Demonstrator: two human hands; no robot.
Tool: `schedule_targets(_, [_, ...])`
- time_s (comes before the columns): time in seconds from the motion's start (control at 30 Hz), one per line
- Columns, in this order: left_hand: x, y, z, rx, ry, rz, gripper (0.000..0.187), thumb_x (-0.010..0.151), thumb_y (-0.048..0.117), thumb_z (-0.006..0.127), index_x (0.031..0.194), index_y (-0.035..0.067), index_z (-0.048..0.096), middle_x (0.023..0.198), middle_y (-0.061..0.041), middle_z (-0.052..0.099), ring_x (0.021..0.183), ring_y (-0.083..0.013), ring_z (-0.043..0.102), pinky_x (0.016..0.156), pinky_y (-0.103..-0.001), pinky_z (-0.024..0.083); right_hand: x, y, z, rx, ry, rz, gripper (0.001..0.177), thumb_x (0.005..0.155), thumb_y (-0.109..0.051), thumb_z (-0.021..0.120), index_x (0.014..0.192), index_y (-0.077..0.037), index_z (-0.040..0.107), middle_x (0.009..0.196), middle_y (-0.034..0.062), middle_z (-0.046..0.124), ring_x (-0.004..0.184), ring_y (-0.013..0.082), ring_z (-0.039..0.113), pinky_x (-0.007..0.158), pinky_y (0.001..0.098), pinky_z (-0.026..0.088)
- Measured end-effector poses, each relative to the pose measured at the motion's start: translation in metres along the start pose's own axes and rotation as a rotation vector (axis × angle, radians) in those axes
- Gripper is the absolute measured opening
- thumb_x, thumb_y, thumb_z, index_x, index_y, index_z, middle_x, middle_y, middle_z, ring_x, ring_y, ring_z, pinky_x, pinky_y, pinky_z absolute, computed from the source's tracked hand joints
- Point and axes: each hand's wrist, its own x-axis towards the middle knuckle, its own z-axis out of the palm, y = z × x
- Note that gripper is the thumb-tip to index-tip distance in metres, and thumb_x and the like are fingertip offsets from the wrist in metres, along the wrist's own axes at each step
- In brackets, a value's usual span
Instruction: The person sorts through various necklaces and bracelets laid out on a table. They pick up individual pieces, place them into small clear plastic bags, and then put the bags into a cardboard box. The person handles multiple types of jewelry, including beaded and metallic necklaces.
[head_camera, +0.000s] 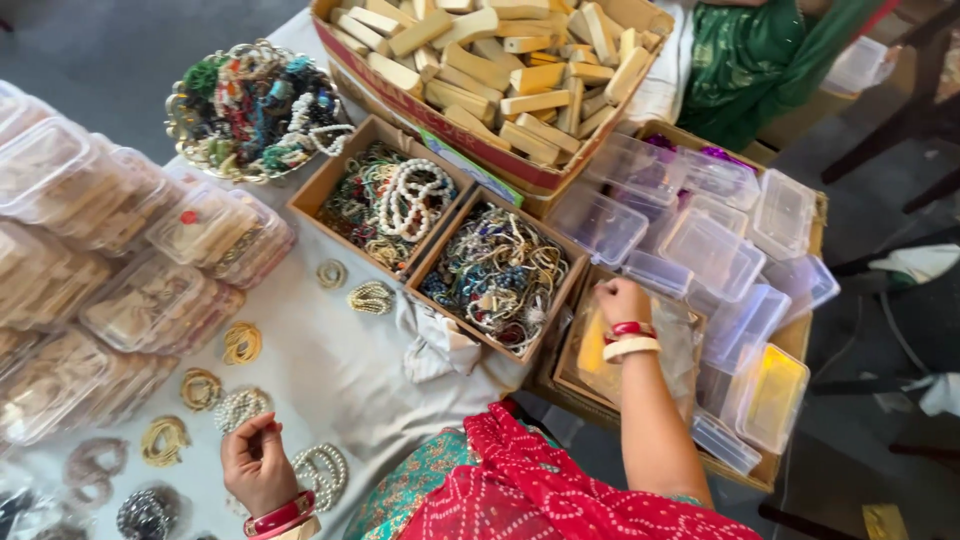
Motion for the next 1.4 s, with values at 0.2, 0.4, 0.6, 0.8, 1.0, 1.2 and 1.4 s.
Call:
schedule_targets(0.2, [0.005, -0.029, -0.009, -0.165, -0.042, -0.075, 0.015, 0.102, -0.002, 0.063, 0.115, 0.003, 0.068, 0.104, -0.003, 0.068, 0.093, -0.01, 0.064, 0.086, -0.023, 0.053, -0.013, -0.138, -0.137, 1.428, -0.516, -0.076, 0.009, 0.101, -0.012, 0.061, 0.095, -0.007, 0.066, 0.116, 0.0119, 0.077, 0.089, 0.0101, 0.068, 0.073, 0.0257, 0.053])
schedule_targets(0.4, [0.011, 0.095, 0.034, 0.026, -0.358, 0.163, 0.039, 0.091, 0.019, 0.073, 0.128, 0.01, 0.066, 0.126, -0.008, 0.065, 0.115, -0.0178, 0.063, 0.086, -0.031, 0.053, -0.062, -0.268, -0.123, 1.404, -1.087, -0.318, 0.007, 0.101, -0.011, 0.064, 0.101, -0.004, 0.065, 0.108, 0.0148, 0.077, 0.084, 0.013, 0.068, 0.074, 0.0284, 0.055])
schedule_targets(0.6, [0.015, 0.103, 0.036, -0.517, -0.61, -0.268, 0.048, 0.1, 0.038, 0.057, 0.138, 0.009, 0.061, 0.132, -0.002, 0.07, 0.118, -0.0116, 0.065, 0.091, -0.025, 0.051, -0.111, -0.339, -0.057, 1.109, -1.023, -0.503, 0.008, 0.098, -0.009, 0.064, 0.101, -0.002, 0.065, 0.095, 0.0051, 0.072, 0.085, 0.0101, 0.069, 0.077, 0.0266, 0.057])
schedule_targets(0.8, [0.014, 0.051, 0.032, -0.454, -0.347, -0.279, 0.014, 0.099, 0.007, 0.07, 0.107, -0.004, 0.072, 0.093, -0.006, 0.076, 0.082, -0.0109, 0.07, 0.076, -0.025, 0.058, -0.129, -0.38, -0.072, 0.891, -0.861, -0.694, 0.012, 0.095, -0.01, 0.07, 0.105, -0.005, 0.069, 0.094, 0.0047, 0.073, 0.086, 0.0117, 0.068, 0.078, 0.0262, 0.056])
schedule_targets(1.0, [0.021, 0.082, 0.017, -0.613, -0.077, -0.282, 0.01, 0.103, 0.015, 0.059, 0.101, 0.006, 0.061, 0.078, -0.001, 0.063, 0.06, -0.0082, 0.057, 0.056, -0.024, 0.051, -0.134, -0.4, -0.071, 0.994, -1.363, -0.506, 0.052, 0.084, -0.008, 0.076, 0.131, -0.012, 0.054, 0.102, 0.0021, 0.072, 0.094, 0.0105, 0.069, 0.082, 0.0262, 0.058])
schedule_targets(1.2, [0.025, 0.076, 0.009, -0.462, 0.136, -0.004, 0.005, 0.104, 0.012, 0.059, 0.102, 0.007, 0.061, 0.087, -0.002, 0.065, 0.068, -0.0104, 0.054, 0.066, -0.03, 0.057, -0.125, -0.365, 0.002, 1.179, -1.546, -0.156, 0.059, 0.086, -0.005, 0.078, 0.139, 0.001, 0.054, 0.097, 0.0071, 0.071, 0.084, 0.0134, 0.065, 0.072, 0.025, 0.051])
schedule_targets(1.4, [0.013, 0.18, 0.009, 0.839, 0.424, 0.708, 0.022, 0.094, 0.027, 0.07, 0.111, 0.015, 0.063, 0.129, -0.012, 0.061, 0.127, -0.0343, 0.047, 0.107, -0.051, 0.028, -0.13, -0.372, 0.017, 1.33, -1.484, 0.009, 0.063, 0.086, -0.008, 0.074, 0.143, -0.005, 0.047, 0.088, 0.0073, 0.073, 0.075, 0.0143, 0.064, 0.065, 0.0256, 0.049])
